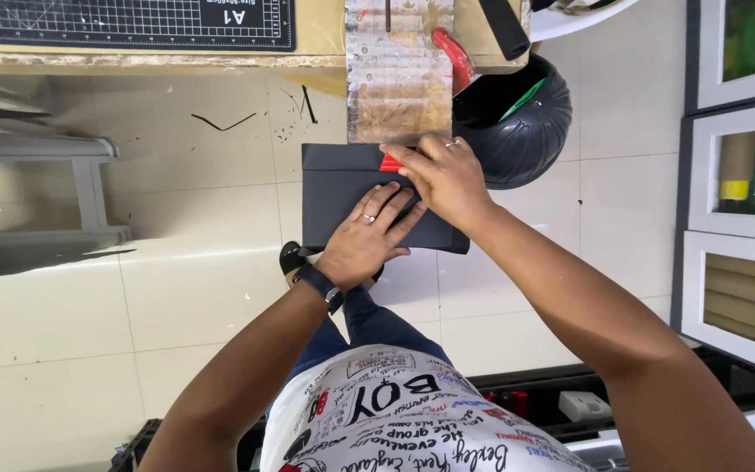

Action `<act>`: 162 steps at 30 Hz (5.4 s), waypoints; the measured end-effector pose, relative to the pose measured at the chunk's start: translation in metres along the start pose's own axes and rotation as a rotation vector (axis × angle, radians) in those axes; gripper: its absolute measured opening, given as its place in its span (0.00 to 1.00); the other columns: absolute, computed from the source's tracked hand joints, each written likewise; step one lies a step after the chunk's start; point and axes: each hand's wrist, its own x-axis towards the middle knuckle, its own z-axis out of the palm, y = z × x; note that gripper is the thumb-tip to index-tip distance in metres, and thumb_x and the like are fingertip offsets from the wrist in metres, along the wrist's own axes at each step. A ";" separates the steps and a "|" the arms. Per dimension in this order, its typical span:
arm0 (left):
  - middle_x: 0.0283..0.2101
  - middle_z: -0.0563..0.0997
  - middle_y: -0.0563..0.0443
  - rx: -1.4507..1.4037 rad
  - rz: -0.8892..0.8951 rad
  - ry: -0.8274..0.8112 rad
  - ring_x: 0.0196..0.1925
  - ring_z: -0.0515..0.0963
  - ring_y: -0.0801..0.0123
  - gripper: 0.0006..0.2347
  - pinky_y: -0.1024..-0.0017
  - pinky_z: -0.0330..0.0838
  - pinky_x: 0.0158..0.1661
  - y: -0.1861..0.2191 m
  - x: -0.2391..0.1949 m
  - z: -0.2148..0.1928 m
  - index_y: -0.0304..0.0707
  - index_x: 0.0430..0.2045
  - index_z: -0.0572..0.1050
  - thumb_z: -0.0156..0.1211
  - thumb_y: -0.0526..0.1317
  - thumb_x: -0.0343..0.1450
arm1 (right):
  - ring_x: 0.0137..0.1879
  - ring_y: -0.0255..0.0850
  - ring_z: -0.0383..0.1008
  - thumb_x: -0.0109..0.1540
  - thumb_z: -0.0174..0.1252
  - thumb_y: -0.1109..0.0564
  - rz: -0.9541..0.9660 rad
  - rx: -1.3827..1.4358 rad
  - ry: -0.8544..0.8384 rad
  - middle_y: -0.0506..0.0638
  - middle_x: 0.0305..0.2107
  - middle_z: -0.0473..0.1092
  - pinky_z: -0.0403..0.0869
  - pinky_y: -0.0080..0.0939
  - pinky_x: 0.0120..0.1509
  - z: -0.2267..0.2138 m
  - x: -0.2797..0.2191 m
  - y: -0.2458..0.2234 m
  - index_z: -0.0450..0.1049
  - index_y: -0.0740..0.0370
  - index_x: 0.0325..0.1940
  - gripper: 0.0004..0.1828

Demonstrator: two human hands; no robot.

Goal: Applying and smoothing a black adhesive sheet onto a box using a roller and a scraper.

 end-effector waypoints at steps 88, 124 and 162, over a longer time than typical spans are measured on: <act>0.67 0.65 0.31 -1.536 -1.099 -0.071 0.63 0.72 0.40 0.29 0.46 0.86 0.41 -0.052 -0.003 -0.074 0.34 0.70 0.57 0.40 0.57 0.78 | 0.40 0.45 0.75 0.67 0.54 0.41 0.855 -0.659 0.090 0.45 0.33 0.67 0.74 0.46 0.44 0.063 0.006 -0.141 0.65 0.36 0.73 0.28; 0.69 0.56 0.25 -1.554 -1.093 -0.188 0.69 0.61 0.26 0.32 0.37 0.81 0.48 -0.069 0.006 -0.072 0.32 0.71 0.52 0.48 0.55 0.77 | 0.40 0.46 0.71 0.69 0.55 0.46 0.672 -0.645 -0.016 0.46 0.31 0.69 0.69 0.49 0.45 0.007 -0.065 -0.111 0.70 0.45 0.70 0.24; 0.68 0.69 0.34 -1.486 -1.222 -0.186 0.70 0.70 0.42 0.31 0.37 0.81 0.47 -0.070 0.017 -0.062 0.46 0.62 0.57 0.38 0.64 0.68 | 0.42 0.47 0.71 0.64 0.62 0.48 1.152 -0.855 0.106 0.48 0.39 0.68 0.70 0.49 0.43 0.045 -0.046 -0.075 0.63 0.45 0.74 0.34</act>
